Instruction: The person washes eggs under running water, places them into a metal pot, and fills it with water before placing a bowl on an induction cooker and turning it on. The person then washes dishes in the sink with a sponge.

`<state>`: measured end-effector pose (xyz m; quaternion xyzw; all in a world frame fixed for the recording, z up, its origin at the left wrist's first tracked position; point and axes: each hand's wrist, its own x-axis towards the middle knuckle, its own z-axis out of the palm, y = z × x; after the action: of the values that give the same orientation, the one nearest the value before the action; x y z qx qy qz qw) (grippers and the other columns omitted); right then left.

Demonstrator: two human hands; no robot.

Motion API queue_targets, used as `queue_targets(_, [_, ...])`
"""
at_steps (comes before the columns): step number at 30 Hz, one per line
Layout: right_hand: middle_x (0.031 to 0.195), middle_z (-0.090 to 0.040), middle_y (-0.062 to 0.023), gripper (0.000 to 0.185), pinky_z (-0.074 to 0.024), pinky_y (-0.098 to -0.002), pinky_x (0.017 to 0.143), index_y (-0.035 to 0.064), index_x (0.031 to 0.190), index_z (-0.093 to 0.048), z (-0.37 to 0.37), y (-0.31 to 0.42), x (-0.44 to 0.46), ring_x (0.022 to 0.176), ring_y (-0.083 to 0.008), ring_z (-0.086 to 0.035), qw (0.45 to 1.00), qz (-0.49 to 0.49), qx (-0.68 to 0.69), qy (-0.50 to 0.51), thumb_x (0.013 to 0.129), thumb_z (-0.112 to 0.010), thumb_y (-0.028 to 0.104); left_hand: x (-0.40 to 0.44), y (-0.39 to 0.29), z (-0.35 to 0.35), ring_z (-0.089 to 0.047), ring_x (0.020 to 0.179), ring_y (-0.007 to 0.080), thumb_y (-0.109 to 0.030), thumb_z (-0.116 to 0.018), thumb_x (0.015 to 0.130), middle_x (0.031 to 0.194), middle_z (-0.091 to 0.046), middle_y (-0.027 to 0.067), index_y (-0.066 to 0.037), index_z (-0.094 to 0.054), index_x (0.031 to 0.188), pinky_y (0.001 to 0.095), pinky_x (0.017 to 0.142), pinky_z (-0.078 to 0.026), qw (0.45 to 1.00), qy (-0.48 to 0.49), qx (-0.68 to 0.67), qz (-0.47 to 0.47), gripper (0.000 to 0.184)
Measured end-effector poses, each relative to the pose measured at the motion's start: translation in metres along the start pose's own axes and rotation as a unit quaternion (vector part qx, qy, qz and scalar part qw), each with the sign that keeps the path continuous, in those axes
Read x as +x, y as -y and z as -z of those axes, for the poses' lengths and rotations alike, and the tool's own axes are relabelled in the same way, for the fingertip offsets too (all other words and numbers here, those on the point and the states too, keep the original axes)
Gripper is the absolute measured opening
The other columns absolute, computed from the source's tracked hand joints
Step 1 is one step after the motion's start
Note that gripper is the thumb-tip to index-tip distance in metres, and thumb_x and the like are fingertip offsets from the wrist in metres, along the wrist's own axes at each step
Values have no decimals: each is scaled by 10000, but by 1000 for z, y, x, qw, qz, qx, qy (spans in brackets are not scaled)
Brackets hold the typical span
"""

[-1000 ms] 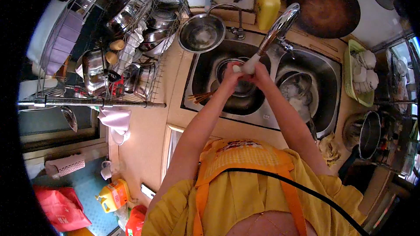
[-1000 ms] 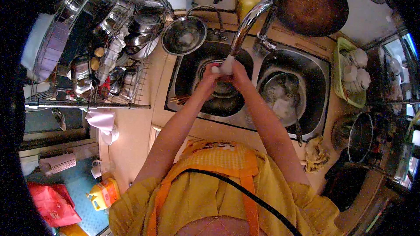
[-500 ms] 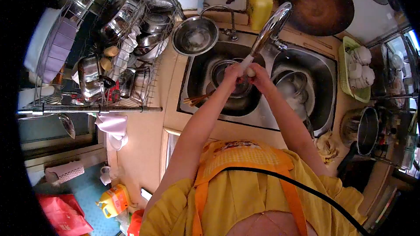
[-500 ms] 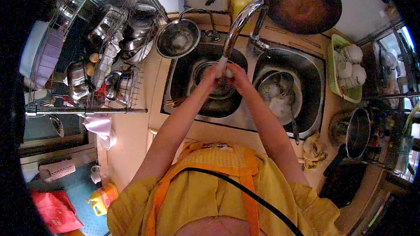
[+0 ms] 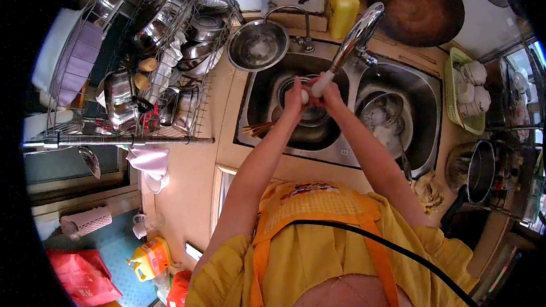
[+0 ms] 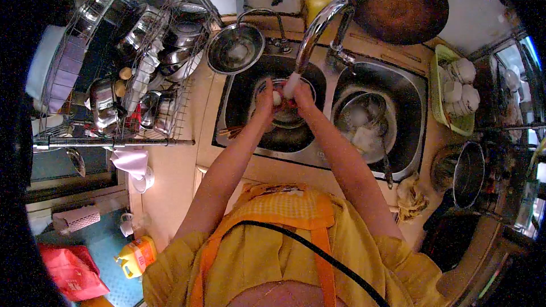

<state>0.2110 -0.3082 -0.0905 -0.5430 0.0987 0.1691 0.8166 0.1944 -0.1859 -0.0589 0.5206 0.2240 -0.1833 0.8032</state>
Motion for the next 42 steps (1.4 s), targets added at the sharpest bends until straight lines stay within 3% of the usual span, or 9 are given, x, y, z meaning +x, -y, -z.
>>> queue_targets(2, [665,-519,-43,313,-335,-239,353,94,837,-486,0,2,-3,456,-136,-478,999,3,14,-37,841,-419,400,15,13,-5,-530,572,159,-376,-436,843,754,-535,64,-86,-472,861,254,441,-405,997,32,-69,-31,292])
queue_targets(8, [709,-499,-45,193,-368,-258,415,90,915,-445,30,13,-19,509,-146,-472,991,-8,108,-76,821,-460,258,27,28,-21,-493,691,135,-299,-411,861,865,-527,58,-73,-438,1015,248,525,-375,982,143,-56,-108,275])
queue_targets(11, [719,-494,-42,188,-377,-260,437,85,923,-439,37,11,-23,524,-148,-470,991,0,77,-106,795,-497,210,44,30,-4,-494,681,133,-224,-431,855,827,-514,52,-92,-412,990,240,555,-388,951,274,-146,-3,190])
queue_targets(17, [724,-489,-41,246,-382,-250,455,86,967,-428,32,12,-28,521,-135,-460,994,-26,87,-54,758,-540,151,10,16,-36,-437,515,102,-256,-468,833,655,-489,19,-79,-445,1009,219,455,-356,991,76,-52,-97,251])
queue_targets(20, [723,-492,-35,271,-378,-236,456,88,997,-427,24,10,-26,526,-121,-458,993,-16,115,-33,753,-542,119,23,25,-16,-424,482,91,-292,-473,824,652,-479,14,-80,-459,970,208,414,-339,978,150,36,-141,257])
queue_targets(23, [712,-491,-23,281,-361,-210,448,93,1004,-432,17,6,-21,527,-101,-452,998,4,62,-15,750,-549,118,14,13,-10,-423,464,91,-246,-484,814,650,-468,34,-76,-469,832,201,380,-303,989,109,-94,-21,171])
queue_targets(26, [684,-479,-6,271,-337,-190,432,94,978,-441,1,11,-21,510,-81,-438,1000,21,-11,5,739,-563,131,11,12,2,-414,445,100,-251,-474,821,640,-463,37,-81,-477,803,203,372,-291,986,91,-140,-27,171])
queue_targets(34, [643,-489,25,146,-274,-189,364,102,781,-512,-8,11,-12,449,-65,-410,998,7,-39,46,790,-501,246,9,26,21,-489,652,132,-194,-453,848,773,-514,12,-96,-513,851,261,544,-411,992,49,-106,-45,115])
queue_targets(42, [706,-508,54,323,-276,-179,397,125,1032,-539,5,13,-20,535,-43,-408,995,16,-96,39,833,-388,330,2,24,6,-478,755,97,-307,-569,783,851,-528,-31,-134,-526,998,277,625,-373,998,57,32,-6,280])
